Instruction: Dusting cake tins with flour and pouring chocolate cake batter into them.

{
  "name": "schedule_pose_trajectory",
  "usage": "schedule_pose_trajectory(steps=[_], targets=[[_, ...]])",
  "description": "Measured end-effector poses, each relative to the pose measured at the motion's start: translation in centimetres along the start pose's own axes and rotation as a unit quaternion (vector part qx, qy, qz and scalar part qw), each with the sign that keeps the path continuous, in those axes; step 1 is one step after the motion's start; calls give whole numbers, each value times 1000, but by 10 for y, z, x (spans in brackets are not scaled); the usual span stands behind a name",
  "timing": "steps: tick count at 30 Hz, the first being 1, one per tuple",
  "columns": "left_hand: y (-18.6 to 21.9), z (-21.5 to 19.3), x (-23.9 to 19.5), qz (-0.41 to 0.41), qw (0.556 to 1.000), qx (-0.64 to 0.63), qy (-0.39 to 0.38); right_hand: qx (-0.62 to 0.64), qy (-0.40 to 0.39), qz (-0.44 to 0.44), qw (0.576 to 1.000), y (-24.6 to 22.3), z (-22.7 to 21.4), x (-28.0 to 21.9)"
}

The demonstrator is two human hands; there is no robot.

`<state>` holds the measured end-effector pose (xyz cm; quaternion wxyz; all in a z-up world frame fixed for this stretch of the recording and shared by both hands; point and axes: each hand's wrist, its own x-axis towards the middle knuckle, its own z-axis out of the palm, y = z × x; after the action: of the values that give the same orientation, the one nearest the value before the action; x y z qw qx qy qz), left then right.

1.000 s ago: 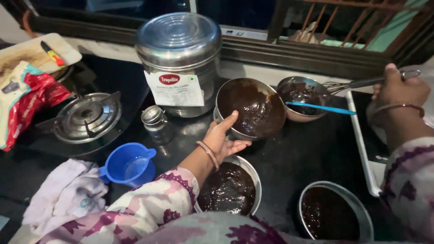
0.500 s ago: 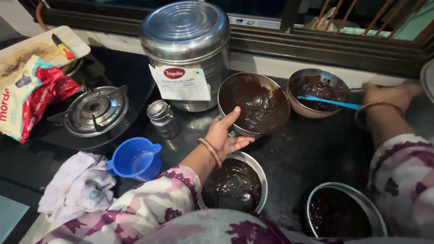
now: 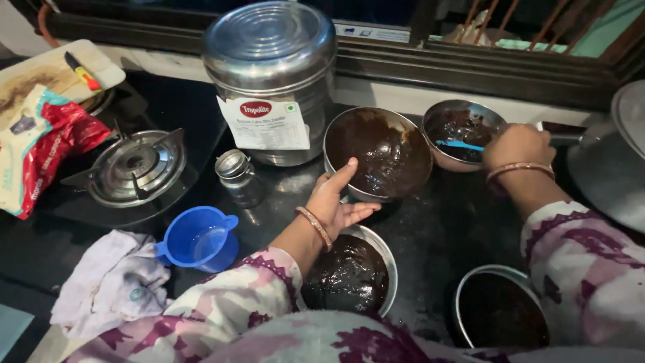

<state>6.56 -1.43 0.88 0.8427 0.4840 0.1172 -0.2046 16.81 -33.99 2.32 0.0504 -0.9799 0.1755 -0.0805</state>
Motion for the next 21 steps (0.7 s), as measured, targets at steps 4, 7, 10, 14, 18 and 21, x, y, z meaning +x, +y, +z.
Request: schedule_pose_trajectory(steps=[4, 7, 10, 14, 18, 21], targets=[[1, -8, 6, 13, 1000, -1, -14, -53, -37, 20, 998, 3, 4, 7], [4, -9, 8, 13, 1000, -4, -15, -56, -42, 11, 997, 3, 5, 6], [5, -10, 9, 10, 1000, -13, -2, -72, -83, 18, 994, -4, -10, -7], [5, -9, 8, 11, 1000, -17, 3, -88, -95, 4, 992, -8, -17, -7], [7, -7, 7, 6, 1000, -16, 12, -132, -150, 2, 980, 0, -14, -4], [6, -7, 6, 8, 1000, -16, 0, -116, -170, 17, 978, 8, -5, 13]])
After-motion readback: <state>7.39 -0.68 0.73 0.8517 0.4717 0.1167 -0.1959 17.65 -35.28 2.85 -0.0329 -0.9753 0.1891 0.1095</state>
